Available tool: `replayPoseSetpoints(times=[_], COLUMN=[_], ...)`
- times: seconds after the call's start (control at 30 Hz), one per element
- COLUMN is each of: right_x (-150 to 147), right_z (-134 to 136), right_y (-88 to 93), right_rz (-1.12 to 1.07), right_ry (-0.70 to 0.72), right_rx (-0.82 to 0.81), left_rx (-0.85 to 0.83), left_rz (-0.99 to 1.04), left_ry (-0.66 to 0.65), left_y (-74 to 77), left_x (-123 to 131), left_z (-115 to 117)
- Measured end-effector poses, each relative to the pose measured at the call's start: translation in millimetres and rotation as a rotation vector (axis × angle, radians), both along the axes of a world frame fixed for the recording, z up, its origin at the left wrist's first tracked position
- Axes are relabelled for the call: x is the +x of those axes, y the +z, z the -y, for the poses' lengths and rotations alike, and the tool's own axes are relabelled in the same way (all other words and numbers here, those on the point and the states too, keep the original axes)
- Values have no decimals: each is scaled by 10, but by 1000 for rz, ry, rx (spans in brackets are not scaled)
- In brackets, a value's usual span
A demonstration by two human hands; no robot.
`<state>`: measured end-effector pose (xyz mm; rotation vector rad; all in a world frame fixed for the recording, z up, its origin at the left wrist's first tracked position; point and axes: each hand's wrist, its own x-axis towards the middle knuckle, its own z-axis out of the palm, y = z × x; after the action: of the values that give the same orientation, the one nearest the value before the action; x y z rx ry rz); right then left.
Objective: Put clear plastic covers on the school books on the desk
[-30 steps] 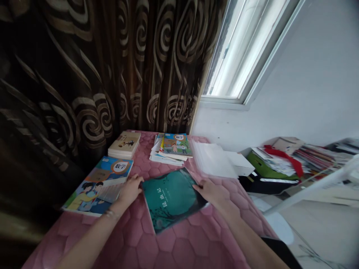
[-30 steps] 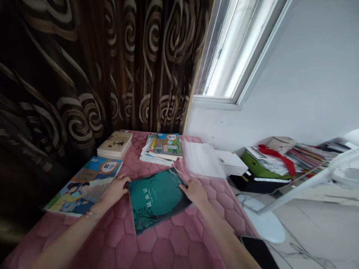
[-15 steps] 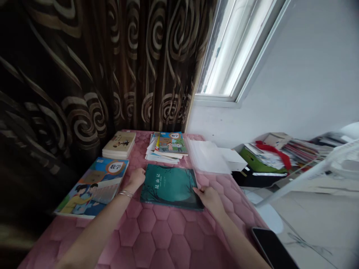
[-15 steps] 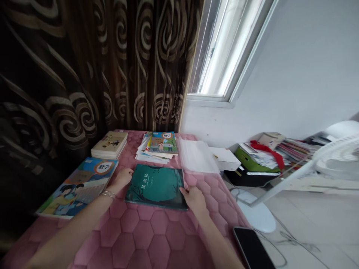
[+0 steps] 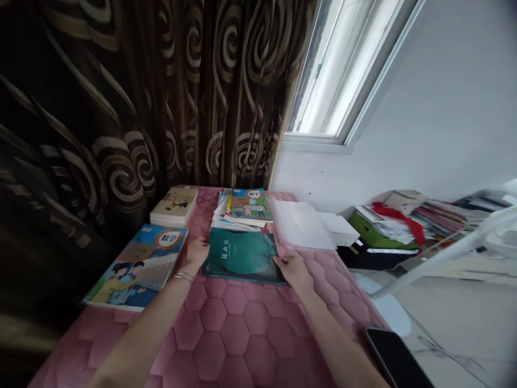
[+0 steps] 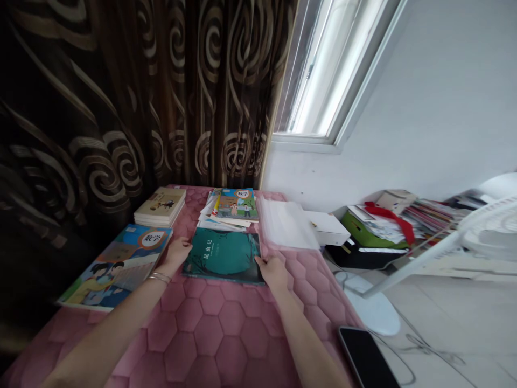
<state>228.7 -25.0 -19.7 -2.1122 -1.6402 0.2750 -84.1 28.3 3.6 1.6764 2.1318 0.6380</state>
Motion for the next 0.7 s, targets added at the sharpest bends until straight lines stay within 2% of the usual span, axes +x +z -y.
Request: replayPoseSetpoints(times=[0.17,0.33,0.43,0.5,0.57,0.63,0.7], right_x=[-4,0,-84,-226,-426,-637,-809], right_z=[31,135,272,390,509,601,650], right_y=[22,75,79,68,56,51,55], right_rz=[-10,-9,80,170,197,174,178], right_ry=[-13,-20,-8,84,245,388,448], right_rx=[-52,-68,69,219,300,304,299], left_rx=[76,153,257,342,393,415,425], left_rz=[30,8,-81,-200,-283,-295,-296], left_ry=[-70,-150,-263,-430,-589,-654,-656], left_y=[-69,-49,-34,-52,-93,-142,-180], left_x=[0,-36,-15,75,221,380,506], left_z=[190,436,639,788,922,1018,1065])
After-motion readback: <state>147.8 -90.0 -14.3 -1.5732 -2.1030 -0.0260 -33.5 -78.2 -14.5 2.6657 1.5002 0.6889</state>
